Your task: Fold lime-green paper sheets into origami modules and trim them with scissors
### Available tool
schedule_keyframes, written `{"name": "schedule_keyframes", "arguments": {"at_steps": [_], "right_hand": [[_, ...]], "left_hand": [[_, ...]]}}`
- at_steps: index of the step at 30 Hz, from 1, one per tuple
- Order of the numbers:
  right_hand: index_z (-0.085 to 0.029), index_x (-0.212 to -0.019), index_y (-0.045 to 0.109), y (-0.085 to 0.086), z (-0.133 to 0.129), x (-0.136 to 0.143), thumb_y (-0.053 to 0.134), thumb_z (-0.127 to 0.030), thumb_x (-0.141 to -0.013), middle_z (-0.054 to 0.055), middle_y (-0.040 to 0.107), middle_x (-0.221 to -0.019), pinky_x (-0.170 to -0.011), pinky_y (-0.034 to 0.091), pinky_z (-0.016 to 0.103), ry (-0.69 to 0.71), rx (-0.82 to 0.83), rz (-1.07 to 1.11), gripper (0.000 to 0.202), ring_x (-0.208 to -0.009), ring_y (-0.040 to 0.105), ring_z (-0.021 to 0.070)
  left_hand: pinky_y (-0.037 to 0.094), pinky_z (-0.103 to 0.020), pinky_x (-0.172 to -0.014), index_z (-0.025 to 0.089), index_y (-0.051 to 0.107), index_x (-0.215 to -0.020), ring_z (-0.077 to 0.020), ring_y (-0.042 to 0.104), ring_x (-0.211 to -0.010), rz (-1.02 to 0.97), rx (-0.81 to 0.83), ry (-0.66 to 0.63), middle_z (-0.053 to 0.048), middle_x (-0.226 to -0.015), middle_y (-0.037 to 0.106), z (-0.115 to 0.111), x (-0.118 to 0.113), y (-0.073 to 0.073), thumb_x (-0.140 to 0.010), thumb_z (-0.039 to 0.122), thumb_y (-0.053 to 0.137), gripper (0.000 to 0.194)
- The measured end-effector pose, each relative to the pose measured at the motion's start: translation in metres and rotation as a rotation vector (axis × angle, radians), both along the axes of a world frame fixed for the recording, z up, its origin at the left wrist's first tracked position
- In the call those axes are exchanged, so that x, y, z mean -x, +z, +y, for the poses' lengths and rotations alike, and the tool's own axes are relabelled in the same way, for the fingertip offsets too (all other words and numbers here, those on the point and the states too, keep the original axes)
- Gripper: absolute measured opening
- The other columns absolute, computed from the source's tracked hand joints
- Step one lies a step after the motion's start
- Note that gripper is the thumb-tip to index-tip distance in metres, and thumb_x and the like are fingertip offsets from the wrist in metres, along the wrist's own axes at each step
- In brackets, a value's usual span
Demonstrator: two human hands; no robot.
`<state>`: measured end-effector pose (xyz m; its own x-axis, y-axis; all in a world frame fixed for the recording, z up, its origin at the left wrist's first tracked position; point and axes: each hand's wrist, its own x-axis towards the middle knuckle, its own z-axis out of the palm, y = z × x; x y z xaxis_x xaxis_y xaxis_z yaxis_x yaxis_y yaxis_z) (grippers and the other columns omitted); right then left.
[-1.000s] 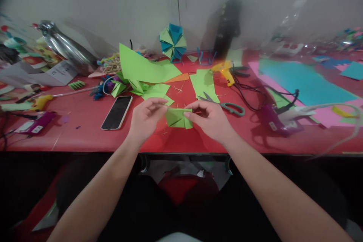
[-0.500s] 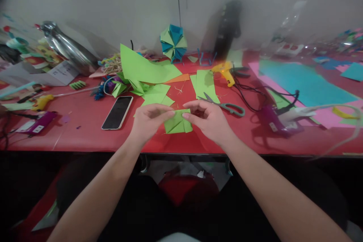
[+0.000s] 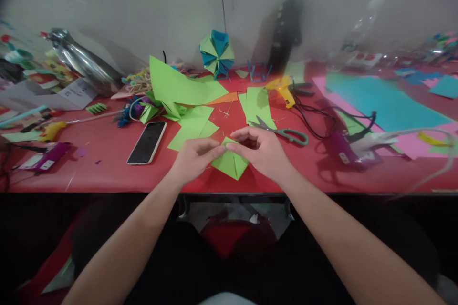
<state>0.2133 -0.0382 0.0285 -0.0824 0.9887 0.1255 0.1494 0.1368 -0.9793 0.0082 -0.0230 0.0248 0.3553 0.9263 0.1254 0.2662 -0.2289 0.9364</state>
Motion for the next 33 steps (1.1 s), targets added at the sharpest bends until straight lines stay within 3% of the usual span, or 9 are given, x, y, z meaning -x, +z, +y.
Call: {"name": "schedule_keyframes", "arguments": {"at_steps": [3, 7, 10, 16, 21, 27, 29, 33], "right_hand": [[-0.021, -0.089, 0.077, -0.002, 0.002, -0.004, 0.086, -0.039, -0.075, 0.002, 0.076, -0.082, -0.065, 0.054, 0.031, 0.016, 0.022, -0.057, 0.024, -0.070, 0.066, 0.0168], [-0.021, -0.087, 0.078, -0.005, 0.003, -0.009, 0.083, -0.043, -0.078, 0.002, 0.074, -0.076, -0.059, 0.048, 0.030, 0.089, 0.050, -0.118, 0.025, -0.064, 0.060, 0.0149], [-0.020, -0.088, 0.080, -0.004, 0.001, -0.009, 0.085, -0.045, -0.076, 0.003, 0.076, -0.080, -0.062, 0.048, 0.030, 0.163, 0.067, -0.121, 0.028, -0.067, 0.062, 0.0156], [-0.020, -0.084, 0.079, -0.005, 0.004, -0.007, 0.085, -0.047, -0.076, 0.002, 0.076, -0.077, -0.062, 0.050, 0.029, 0.088, 0.052, -0.070, 0.028, -0.067, 0.063, 0.0154], [-0.020, -0.080, 0.080, -0.005, 0.004, -0.009, 0.081, -0.049, -0.079, 0.004, 0.075, -0.072, -0.059, 0.049, 0.031, 0.142, 0.010, -0.142, 0.029, -0.062, 0.061, 0.0158], [-0.020, -0.088, 0.080, -0.003, 0.001, -0.006, 0.076, -0.051, -0.084, 0.004, 0.078, -0.083, -0.066, 0.051, 0.031, 0.210, 0.037, -0.213, 0.032, -0.071, 0.065, 0.0175], [-0.019, -0.086, 0.079, -0.002, 0.000, -0.005, 0.072, -0.050, -0.088, 0.003, 0.076, -0.078, -0.064, 0.049, 0.029, 0.204, 0.007, -0.257, 0.032, -0.068, 0.062, 0.0162], [-0.019, -0.082, 0.077, -0.002, -0.003, -0.006, 0.067, -0.044, -0.094, 0.002, 0.073, -0.072, -0.062, 0.045, 0.029, 0.216, -0.070, -0.364, 0.030, -0.065, 0.059, 0.0153]], "left_hand": [[0.043, -0.025, -0.062, 0.017, 0.069, -0.076, -0.0117, 0.049, -0.065, -0.044, -0.012, 0.074, 0.000, -0.069, 0.060, 0.002, 0.002, 0.001, -0.087, 0.049, 0.073, 0.035], [0.040, -0.023, -0.058, 0.016, 0.067, -0.080, -0.0109, 0.049, -0.064, -0.017, 0.132, -0.001, 0.000, -0.071, 0.059, 0.001, 0.003, 0.005, -0.085, 0.052, 0.074, 0.037], [0.038, -0.023, -0.055, 0.016, 0.070, -0.081, -0.0111, 0.049, -0.063, -0.026, 0.130, -0.023, 0.000, -0.071, 0.060, 0.000, 0.002, 0.005, -0.084, 0.052, 0.075, 0.037], [0.042, -0.024, -0.057, 0.015, 0.070, -0.071, -0.0111, 0.052, -0.060, -0.110, 0.079, 0.084, 0.000, -0.064, 0.062, 0.005, 0.005, -0.001, -0.080, 0.046, 0.081, 0.034], [0.050, -0.025, -0.067, 0.017, 0.076, -0.084, -0.0144, 0.064, -0.073, -0.091, 0.131, -0.078, -0.004, -0.082, 0.074, 0.005, 0.008, 0.002, -0.084, 0.043, 0.078, 0.026], [0.052, -0.027, -0.071, 0.019, 0.079, -0.083, -0.0170, 0.068, -0.076, 0.031, -0.047, -0.010, -0.005, -0.083, 0.078, 0.003, 0.002, -0.004, -0.089, 0.035, 0.072, 0.019], [0.051, -0.028, -0.071, 0.019, 0.079, -0.084, -0.0171, 0.067, -0.077, 0.049, -0.088, 0.019, -0.005, -0.084, 0.078, 0.002, 0.001, -0.006, -0.090, 0.034, 0.071, 0.018], [0.050, -0.026, -0.065, 0.016, 0.078, -0.084, -0.0156, 0.065, -0.071, 0.054, 0.014, -0.089, -0.005, -0.079, 0.076, 0.003, 0.006, -0.002, -0.090, 0.037, 0.071, 0.023]]}}
